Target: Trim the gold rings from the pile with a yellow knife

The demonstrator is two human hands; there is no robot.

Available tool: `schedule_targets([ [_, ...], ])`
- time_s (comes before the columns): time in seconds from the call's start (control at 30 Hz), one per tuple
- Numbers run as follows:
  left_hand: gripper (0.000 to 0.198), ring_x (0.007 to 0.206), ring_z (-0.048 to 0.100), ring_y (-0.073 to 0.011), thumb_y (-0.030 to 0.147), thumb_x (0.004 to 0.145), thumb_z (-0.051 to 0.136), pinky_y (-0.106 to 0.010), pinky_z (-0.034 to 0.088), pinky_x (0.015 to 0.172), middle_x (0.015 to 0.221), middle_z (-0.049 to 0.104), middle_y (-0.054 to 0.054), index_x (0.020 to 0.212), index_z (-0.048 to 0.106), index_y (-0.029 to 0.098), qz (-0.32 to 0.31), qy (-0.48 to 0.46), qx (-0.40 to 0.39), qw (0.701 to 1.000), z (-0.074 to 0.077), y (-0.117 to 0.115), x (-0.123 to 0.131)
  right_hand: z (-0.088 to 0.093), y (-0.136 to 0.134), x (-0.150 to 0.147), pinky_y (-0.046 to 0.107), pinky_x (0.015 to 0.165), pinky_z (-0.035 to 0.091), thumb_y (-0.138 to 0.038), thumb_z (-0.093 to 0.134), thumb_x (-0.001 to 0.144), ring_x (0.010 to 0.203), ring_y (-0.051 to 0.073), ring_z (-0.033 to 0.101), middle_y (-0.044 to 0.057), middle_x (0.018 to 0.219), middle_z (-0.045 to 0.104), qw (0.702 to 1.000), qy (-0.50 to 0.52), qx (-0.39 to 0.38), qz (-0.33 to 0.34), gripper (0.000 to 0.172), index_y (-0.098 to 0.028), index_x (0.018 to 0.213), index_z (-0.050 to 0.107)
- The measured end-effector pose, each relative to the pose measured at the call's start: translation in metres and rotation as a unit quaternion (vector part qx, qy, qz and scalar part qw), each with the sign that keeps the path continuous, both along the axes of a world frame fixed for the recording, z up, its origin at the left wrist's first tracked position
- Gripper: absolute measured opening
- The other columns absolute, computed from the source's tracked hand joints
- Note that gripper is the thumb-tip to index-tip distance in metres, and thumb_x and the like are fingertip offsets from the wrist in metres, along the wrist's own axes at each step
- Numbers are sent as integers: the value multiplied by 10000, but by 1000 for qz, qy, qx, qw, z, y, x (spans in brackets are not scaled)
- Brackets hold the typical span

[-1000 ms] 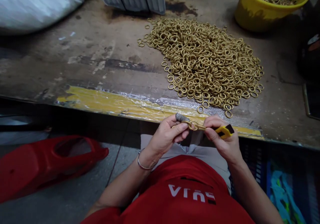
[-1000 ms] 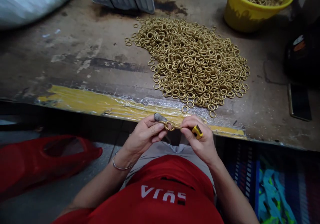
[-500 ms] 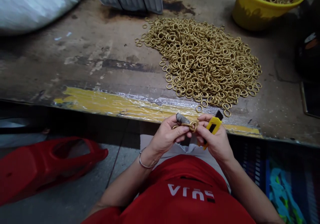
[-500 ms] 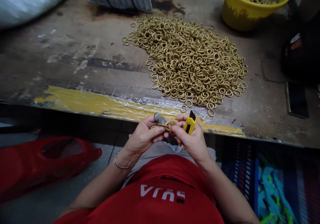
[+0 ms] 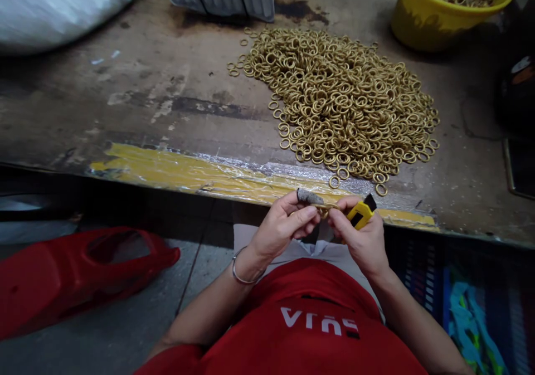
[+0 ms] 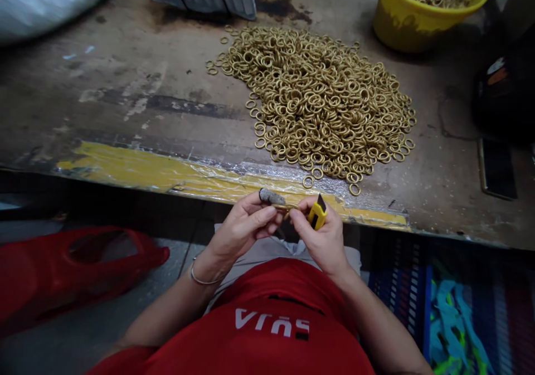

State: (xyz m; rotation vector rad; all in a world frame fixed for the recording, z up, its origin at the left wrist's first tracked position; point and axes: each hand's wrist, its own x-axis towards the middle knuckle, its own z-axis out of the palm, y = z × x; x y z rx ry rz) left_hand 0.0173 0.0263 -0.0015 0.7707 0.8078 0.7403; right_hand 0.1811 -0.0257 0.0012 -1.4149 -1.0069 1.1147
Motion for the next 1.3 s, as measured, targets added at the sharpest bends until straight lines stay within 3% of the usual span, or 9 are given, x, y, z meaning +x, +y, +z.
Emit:
schedule_targets([
  [0.13,381,502,509,-66,447,723,834,-146,267,384,676,610,12,875,643,154,5,-23,-25,999,1,-2,3,6,-1,-1,237,504,356,-322,685,867,536,94,431,-50,626,518,995,-93,41,10,167,-216,767,601],
  [0.33,326,569,566,-61,335,743,842,-148,430,493,747,637,12,957,670,160,35,37,12,999,1,-7,4,5,-1,6,250,531,366,-338,667,902,558,103,452,-45,648,538,995,-90,43,29,157,-220,806,627],
  [0.47,298,537,552,-66,350,766,819,-134,351,427,700,641,-6,931,689,140,14,44,6,999,1,-7,3,2,-2,10,250,532,362,-344,664,911,557,102,448,-48,644,524,995,-85,39,39,166,-218,812,623],
  [0.57,283,547,564,-77,348,777,801,-150,395,455,705,660,-19,937,705,136,5,58,17,998,-1,-7,2,2,-3,10,250,535,360,-352,655,913,568,103,442,-42,653,521,994,-90,45,48,206,-213,775,590],
  [0.87,83,714,623,-133,219,851,688,-224,524,647,815,688,-37,895,672,150,72,142,236,959,7,-19,11,-1,-4,-3,257,574,412,-357,640,922,611,119,505,-23,676,538,997,-32,75,6,271,-215,716,536],
  [1.03,92,640,537,-110,111,864,628,-224,473,619,710,582,9,805,604,177,120,219,384,889,11,-28,11,-14,0,-13,240,492,405,-414,664,908,525,102,475,-44,649,523,993,110,19,-37,279,-223,755,528],
  [1.13,139,689,558,-136,53,833,613,-263,480,672,719,592,-12,782,621,182,75,177,465,864,16,-32,9,-21,11,-10,222,462,380,-425,701,878,476,89,453,-72,583,493,981,168,-5,-95,296,-225,762,516],
  [1.2,99,672,558,-134,93,848,624,-255,473,639,714,598,-20,811,657,179,44,123,402,906,16,-30,8,-20,18,-4,211,447,360,-424,738,844,452,78,441,-83,554,481,973,208,-4,-99,309,-220,756,523],
  [1.3,119,524,466,-90,278,876,657,-182,345,445,623,521,17,847,670,164,50,7,124,991,8,-17,8,-12,21,1,200,436,357,-422,773,810,447,68,458,-71,600,541,964,258,-10,-67,311,-214,771,546],
])
